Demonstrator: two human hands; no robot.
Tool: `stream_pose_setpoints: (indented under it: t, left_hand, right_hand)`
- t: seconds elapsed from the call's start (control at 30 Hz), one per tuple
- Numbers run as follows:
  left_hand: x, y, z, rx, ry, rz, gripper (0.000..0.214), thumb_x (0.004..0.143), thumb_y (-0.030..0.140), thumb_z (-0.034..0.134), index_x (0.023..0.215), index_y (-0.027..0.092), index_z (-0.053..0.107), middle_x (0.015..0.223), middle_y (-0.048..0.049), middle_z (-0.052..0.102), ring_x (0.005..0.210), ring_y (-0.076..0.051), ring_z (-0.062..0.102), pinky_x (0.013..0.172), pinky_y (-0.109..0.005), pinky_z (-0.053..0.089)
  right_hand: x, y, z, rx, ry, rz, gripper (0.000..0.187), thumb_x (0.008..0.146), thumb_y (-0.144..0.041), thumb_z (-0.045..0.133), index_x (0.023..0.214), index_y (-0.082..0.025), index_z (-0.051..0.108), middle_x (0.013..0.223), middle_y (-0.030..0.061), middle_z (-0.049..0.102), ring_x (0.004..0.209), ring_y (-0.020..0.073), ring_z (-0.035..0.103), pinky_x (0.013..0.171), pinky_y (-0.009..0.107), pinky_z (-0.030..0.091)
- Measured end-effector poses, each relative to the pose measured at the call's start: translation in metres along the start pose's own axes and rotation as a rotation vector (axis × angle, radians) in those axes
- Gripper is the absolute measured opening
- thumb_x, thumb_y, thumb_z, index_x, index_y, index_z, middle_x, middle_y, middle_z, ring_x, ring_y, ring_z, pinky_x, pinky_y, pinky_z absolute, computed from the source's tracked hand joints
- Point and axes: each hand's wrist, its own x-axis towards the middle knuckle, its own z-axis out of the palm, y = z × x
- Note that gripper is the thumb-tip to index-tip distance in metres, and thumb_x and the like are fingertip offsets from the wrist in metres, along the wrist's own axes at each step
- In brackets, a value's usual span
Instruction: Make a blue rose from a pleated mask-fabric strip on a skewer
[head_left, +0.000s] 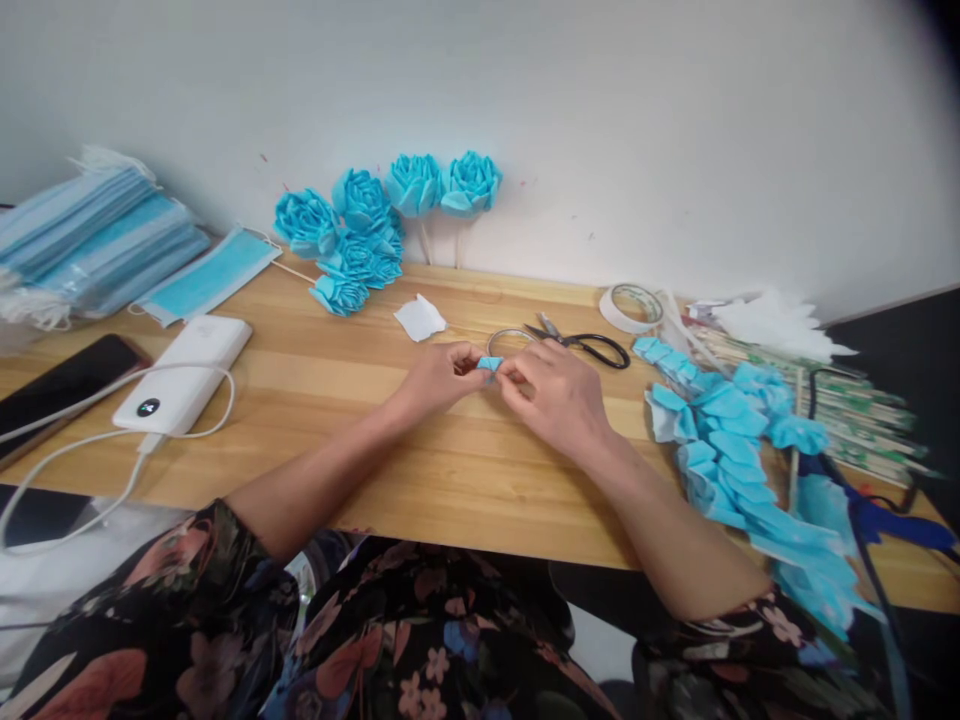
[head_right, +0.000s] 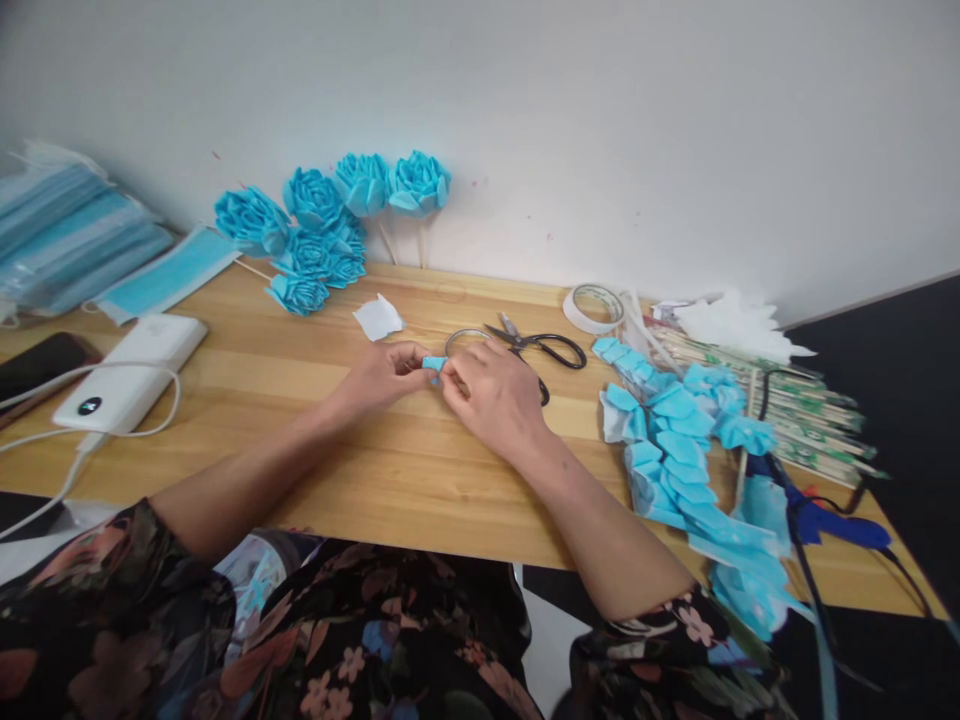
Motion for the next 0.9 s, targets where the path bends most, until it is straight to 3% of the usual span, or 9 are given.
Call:
stream_pose_setpoints:
  t: [0.13, 0.27, 0.4, 0.47, 0.57, 0.67, 0.9]
  left_hand:
    - [-0.001, 0.003, -0.002, 0.092, 0.002, 0.009, 0.015, 0.073, 0.031, 0.06, 0.069, 0.016, 0.057, 0.063, 0.0027, 0.054, 0.06, -0.01, 0.045, 0.056, -0.023, 0.034]
    - [-0.001, 0.008, -0.005, 0.111, 0.028, 0.007, 0.016, 0.073, 0.03, 0.06, 0.065, 0.017, 0.053, 0.059, 0.0045, 0.047, 0.057, -0.009, 0.038, 0.054, -0.023, 0.028]
    - [-0.002, 0.016, -0.006, 0.043, 0.033, -0.007, 0.017, 0.073, 0.031, 0.061, 0.066, 0.017, 0.054, 0.058, 0.0051, 0.047, 0.057, -0.009, 0.039, 0.056, -0.024, 0.029]
    - [-0.002, 0.018, -0.006, -0.005, 0.018, -0.002, 0.018, 0.074, 0.033, 0.063, 0.068, 0.016, 0.056, 0.06, 0.0046, 0.049, 0.058, -0.009, 0.041, 0.057, -0.024, 0.031]
    - [-0.003, 0.017, -0.006, -0.038, -0.005, -0.01, 0.018, 0.074, 0.032, 0.064, 0.07, 0.016, 0.058, 0.061, 0.0041, 0.051, 0.058, -0.009, 0.042, 0.057, -0.024, 0.032]
    - [-0.003, 0.014, -0.005, -0.061, -0.032, 0.012, 0.017, 0.073, 0.031, 0.067, 0.073, 0.015, 0.06, 0.062, 0.0038, 0.053, 0.058, -0.008, 0.044, 0.058, -0.023, 0.033]
    - [-0.002, 0.01, -0.002, -0.174, -0.032, 0.112, 0.028, 0.07, 0.034, 0.074, 0.084, 0.016, 0.057, 0.075, 0.0002, 0.062, 0.067, -0.01, 0.055, 0.064, -0.024, 0.041]
  right_hand:
    - [-0.001, -0.003, -0.001, 0.09, 0.008, 0.023, 0.027, 0.092, -0.023, 0.051, 0.07, -0.022, 0.067, 0.067, 0.0032, 0.066, 0.066, 0.0174, 0.057, 0.068, 0.033, 0.044]
    - [-0.001, -0.006, -0.008, 0.177, 0.113, 0.178, 0.03, 0.092, -0.025, 0.052, 0.067, -0.022, 0.068, 0.058, 0.0015, 0.062, 0.057, 0.0154, 0.054, 0.059, 0.031, 0.042]
    - [0.001, -0.002, -0.014, 0.234, 0.245, 0.328, 0.025, 0.093, -0.028, 0.052, 0.082, -0.022, 0.073, 0.067, 0.0029, 0.066, 0.061, 0.0171, 0.059, 0.065, 0.033, 0.047]
    - [0.001, 0.001, -0.012, 0.317, 0.206, 0.287, 0.022, 0.093, -0.026, 0.052, 0.1, -0.023, 0.072, 0.083, 0.0043, 0.071, 0.074, 0.0187, 0.064, 0.075, 0.036, 0.051]
    - [0.001, 0.004, -0.004, 0.442, 0.099, 0.228, 0.035, 0.088, -0.023, 0.056, 0.123, -0.025, 0.062, 0.102, 0.0045, 0.071, 0.092, 0.0198, 0.066, 0.086, 0.038, 0.053]
    - [0.001, 0.002, 0.002, 0.461, 0.038, 0.222, 0.046, 0.083, -0.021, 0.06, 0.129, -0.025, 0.057, 0.097, 0.0022, 0.069, 0.091, 0.0184, 0.066, 0.087, 0.037, 0.054]
    - [0.001, 0.001, 0.003, 0.533, -0.029, 0.333, 0.048, 0.081, -0.017, 0.058, 0.128, -0.023, 0.056, 0.083, -0.0011, 0.062, 0.077, 0.0144, 0.061, 0.08, 0.032, 0.052]
